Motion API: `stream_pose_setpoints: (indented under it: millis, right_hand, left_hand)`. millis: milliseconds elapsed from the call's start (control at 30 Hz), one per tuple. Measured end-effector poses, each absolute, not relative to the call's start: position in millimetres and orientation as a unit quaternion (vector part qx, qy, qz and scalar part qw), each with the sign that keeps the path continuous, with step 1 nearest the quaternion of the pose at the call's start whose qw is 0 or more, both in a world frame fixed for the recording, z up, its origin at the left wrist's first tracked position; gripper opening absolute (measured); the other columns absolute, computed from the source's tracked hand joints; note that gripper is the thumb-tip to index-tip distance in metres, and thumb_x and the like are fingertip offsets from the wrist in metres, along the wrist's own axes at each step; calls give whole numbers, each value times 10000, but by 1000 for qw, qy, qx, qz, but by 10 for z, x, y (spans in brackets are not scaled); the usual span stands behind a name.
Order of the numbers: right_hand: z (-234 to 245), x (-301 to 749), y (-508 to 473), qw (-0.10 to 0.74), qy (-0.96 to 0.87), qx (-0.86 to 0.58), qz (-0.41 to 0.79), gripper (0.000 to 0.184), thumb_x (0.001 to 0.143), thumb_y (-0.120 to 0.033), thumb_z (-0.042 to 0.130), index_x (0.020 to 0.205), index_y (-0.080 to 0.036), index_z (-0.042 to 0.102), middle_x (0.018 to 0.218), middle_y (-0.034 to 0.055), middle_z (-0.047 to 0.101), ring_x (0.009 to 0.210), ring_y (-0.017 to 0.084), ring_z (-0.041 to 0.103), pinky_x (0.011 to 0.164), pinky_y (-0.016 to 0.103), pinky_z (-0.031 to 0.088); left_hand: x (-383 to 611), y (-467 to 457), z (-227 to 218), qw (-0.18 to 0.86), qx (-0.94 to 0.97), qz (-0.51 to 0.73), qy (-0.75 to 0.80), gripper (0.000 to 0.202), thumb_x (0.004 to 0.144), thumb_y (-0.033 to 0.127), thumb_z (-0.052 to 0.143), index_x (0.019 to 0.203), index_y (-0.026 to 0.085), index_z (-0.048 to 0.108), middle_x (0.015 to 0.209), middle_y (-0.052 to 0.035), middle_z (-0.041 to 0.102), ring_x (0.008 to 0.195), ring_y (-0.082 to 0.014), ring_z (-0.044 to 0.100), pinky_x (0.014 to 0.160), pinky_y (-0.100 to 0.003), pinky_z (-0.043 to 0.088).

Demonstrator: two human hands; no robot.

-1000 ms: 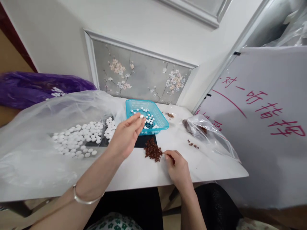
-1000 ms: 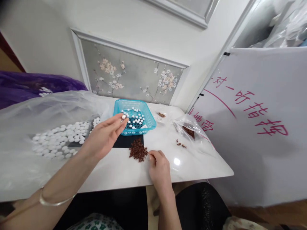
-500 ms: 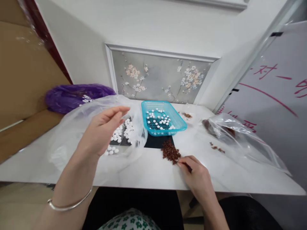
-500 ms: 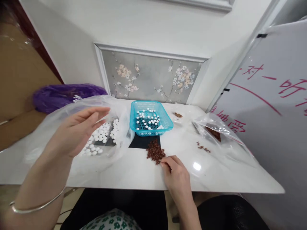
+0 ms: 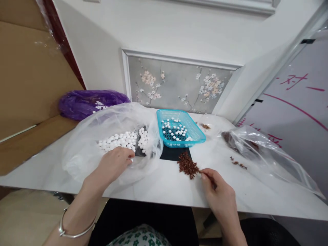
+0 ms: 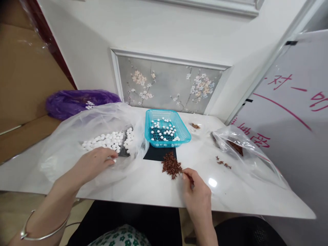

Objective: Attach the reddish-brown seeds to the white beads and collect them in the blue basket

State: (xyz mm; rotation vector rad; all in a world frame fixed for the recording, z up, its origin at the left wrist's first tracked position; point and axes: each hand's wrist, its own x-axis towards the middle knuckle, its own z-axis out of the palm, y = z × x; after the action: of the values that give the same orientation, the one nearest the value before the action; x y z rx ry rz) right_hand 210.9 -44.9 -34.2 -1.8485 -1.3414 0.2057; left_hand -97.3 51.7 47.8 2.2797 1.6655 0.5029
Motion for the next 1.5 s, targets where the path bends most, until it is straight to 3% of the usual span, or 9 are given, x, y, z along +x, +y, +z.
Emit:
stream_pose_setpoints:
  millis: [133, 300, 367, 533, 700, 867, 1000, 1233, 1500]
  right_hand:
    - [-353, 2098, -435, 439, -529, -723, 77, 267, 823, -362, 482, 955, -204, 653, 928, 65, 711, 801, 215, 658, 726, 303, 518]
    - [-295, 2057, -432, 435, -541, -714, 96, 236, 831, -357, 489, 856, -216, 676, 884, 52, 707, 773, 205, 644, 700, 291, 512]
    - [-277, 2043, -432, 434, -526, -725, 103, 231, 824, -364, 508, 848, -212, 681, 842, 49, 712, 732, 205, 643, 707, 299, 512]
    - [-291, 2010, -441, 476, -486, -726, 103, 244, 827, -353, 521, 873, -183, 690, 840, 74, 718, 745, 220, 644, 724, 310, 512]
    - [-216, 1842, -531, 533, -513, -656, 150, 215, 846, -328, 532, 919, -179, 670, 859, 69, 697, 766, 204, 637, 715, 298, 509]
    - [39, 1550, -634, 568, -516, -582, 269, 111, 856, -266, 548, 808, -190, 613, 667, 0, 604, 621, 135, 569, 586, 213, 476]
    - [126, 1414, -621, 589, -503, -526, 353, 102, 861, -234, 546, 790, -190, 606, 663, -9, 594, 617, 116, 555, 571, 194, 458]
    - [100, 1377, -621, 607, -490, -501, 375, 84, 869, -206, 543, 852, -185, 622, 690, -2, 609, 642, 113, 574, 614, 206, 480]
    - [136, 1348, -635, 625, -460, -494, 391, 35, 848, -190, 579, 829, -191, 608, 668, -16, 624, 628, 106, 594, 604, 198, 490]
  left_hand:
    - [-958, 546, 445, 157, 784, 186, 571, 148, 696, 236, 550, 667, 267, 692, 755, -45, 708, 820, -270, 606, 723, -316, 393]
    - [-876, 521, 570, 182, 771, 277, 544, 176, 797, 299, 536, 819, 248, 702, 899, -56, 699, 850, -252, 600, 779, -324, 388]
    - [-778, 433, 635, 277, 737, 336, 518, 165, 798, 331, 577, 870, 242, 695, 893, -44, 687, 833, -228, 595, 755, -302, 406]
    - [-380, 66, 583, 663, 531, 356, 389, 177, 709, 287, 730, 866, 218, 688, 841, -12, 664, 779, -134, 601, 737, -217, 447]
    - [-68, -80, 300, 819, 365, 320, 305, 111, 752, 234, 708, 830, 173, 658, 782, 7, 606, 692, -57, 583, 694, -151, 470]
    - [8, -6, 123, 855, 296, 325, 274, 74, 820, 218, 635, 863, 160, 652, 816, -6, 626, 677, -37, 594, 681, -126, 493]
    - [8, 16, 76, 853, 297, 338, 265, 66, 804, 179, 652, 836, 128, 679, 775, -10, 641, 698, -47, 615, 701, -115, 508]
    - [-29, -5, 14, 852, 278, 349, 275, 165, 738, 149, 719, 900, 123, 715, 844, -32, 701, 747, -69, 656, 764, -123, 522]
    - [-19, -8, 87, 858, 293, 335, 255, 54, 773, 162, 685, 822, 139, 689, 688, 4, 657, 655, -43, 635, 673, -95, 518]
